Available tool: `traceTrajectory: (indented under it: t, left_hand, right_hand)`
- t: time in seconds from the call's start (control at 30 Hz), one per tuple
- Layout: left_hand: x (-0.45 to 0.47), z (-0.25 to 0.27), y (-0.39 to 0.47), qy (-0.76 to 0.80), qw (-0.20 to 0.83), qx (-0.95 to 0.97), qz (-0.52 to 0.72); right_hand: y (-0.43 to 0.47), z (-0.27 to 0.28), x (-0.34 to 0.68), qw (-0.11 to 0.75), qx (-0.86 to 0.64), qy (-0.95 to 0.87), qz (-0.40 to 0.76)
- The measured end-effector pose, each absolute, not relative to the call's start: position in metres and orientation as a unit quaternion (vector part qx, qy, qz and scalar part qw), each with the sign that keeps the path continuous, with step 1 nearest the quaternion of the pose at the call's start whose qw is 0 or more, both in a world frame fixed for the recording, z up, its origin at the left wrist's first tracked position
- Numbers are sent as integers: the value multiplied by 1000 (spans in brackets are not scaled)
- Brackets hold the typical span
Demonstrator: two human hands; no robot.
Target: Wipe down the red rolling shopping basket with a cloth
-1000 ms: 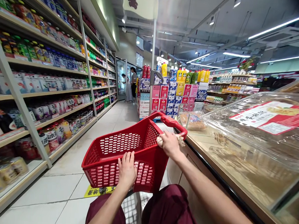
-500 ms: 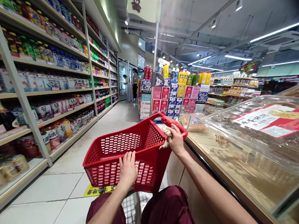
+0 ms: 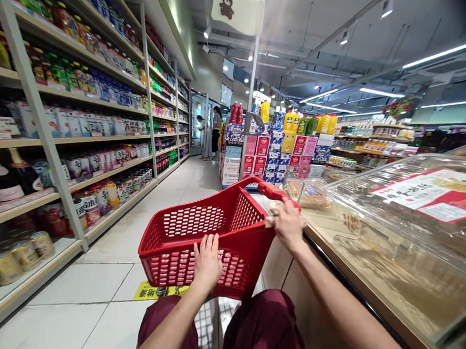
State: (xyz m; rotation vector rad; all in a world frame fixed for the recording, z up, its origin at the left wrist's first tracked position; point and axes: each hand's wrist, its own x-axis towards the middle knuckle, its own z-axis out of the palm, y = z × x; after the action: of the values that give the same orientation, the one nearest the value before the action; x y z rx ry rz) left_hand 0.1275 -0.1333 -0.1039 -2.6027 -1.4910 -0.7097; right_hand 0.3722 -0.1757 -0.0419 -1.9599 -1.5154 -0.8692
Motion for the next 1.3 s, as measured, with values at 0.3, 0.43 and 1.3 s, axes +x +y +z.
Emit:
traceTrajectory:
  t: [0.3,0.43,1.3]
  left_hand:
    - [120,-107,-128,-463,68,-854,-226]
    - [123,-108,-128,-471,46,-852,-224]
    - [111,-116,-125,-449,74,-861,-226]
  right_hand:
    - [-169,-58,349,280,-653,-628,-319]
    - [-174,-52,371,325,-709,-524,-342]
    - [-150,-72,291,234,-657,-677,-237]
